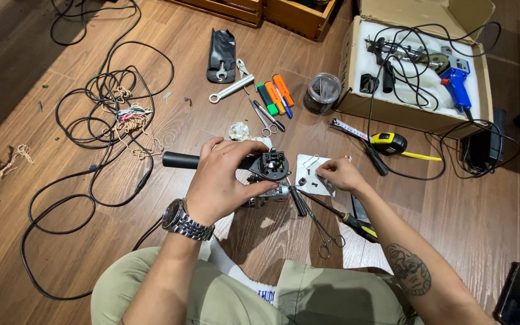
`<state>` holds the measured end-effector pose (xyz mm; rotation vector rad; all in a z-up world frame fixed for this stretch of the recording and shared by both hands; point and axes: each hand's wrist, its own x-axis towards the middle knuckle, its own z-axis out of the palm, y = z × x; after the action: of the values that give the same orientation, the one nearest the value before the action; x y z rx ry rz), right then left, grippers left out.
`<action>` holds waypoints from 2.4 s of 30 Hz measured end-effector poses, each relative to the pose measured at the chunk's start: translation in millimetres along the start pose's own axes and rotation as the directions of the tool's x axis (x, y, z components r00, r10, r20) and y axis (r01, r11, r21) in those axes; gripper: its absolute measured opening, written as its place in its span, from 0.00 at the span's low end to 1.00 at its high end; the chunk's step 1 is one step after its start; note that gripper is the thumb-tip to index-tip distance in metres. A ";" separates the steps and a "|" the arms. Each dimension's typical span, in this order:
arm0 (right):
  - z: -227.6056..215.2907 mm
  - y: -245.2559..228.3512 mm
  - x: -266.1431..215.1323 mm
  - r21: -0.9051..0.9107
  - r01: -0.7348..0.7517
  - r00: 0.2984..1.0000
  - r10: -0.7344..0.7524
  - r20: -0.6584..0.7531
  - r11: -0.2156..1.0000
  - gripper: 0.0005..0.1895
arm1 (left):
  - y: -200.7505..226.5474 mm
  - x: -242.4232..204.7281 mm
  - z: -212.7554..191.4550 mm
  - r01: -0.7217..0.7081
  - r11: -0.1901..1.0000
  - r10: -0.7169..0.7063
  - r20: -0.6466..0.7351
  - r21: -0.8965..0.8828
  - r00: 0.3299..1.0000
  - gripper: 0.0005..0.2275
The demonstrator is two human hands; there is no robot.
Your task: Repairing and adjusting a tufting gun mechanism while sitting on the floor using a screwdriver and manual dexterity.
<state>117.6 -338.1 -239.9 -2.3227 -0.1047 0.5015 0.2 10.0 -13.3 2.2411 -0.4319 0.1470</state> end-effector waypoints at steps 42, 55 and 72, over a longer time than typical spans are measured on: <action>-2.9 1.4 -25.2 -0.100 0.037 0.998 -0.033 0.047 0.994 0.13 | -3.8 1.1 1.5 0.042 0.997 -0.044 0.050 0.058 0.998 0.27; 0.3 -33.8 -29.8 -0.131 0.098 0.992 -0.086 0.096 0.987 0.16 | -3.6 1.3 1.8 0.048 0.996 -0.053 0.058 0.081 0.997 0.27; -11.0 -72.8 -39.0 -0.137 0.139 0.981 -0.156 -0.119 0.981 0.11 | 4.9 0.4 -4.5 -0.007 1.000 0.007 0.003 -0.004 1.000 0.25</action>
<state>91.2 -301.6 -169.8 -2.4429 -0.2523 0.2756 -1.0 10.4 -6.8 2.2360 -0.4408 0.1466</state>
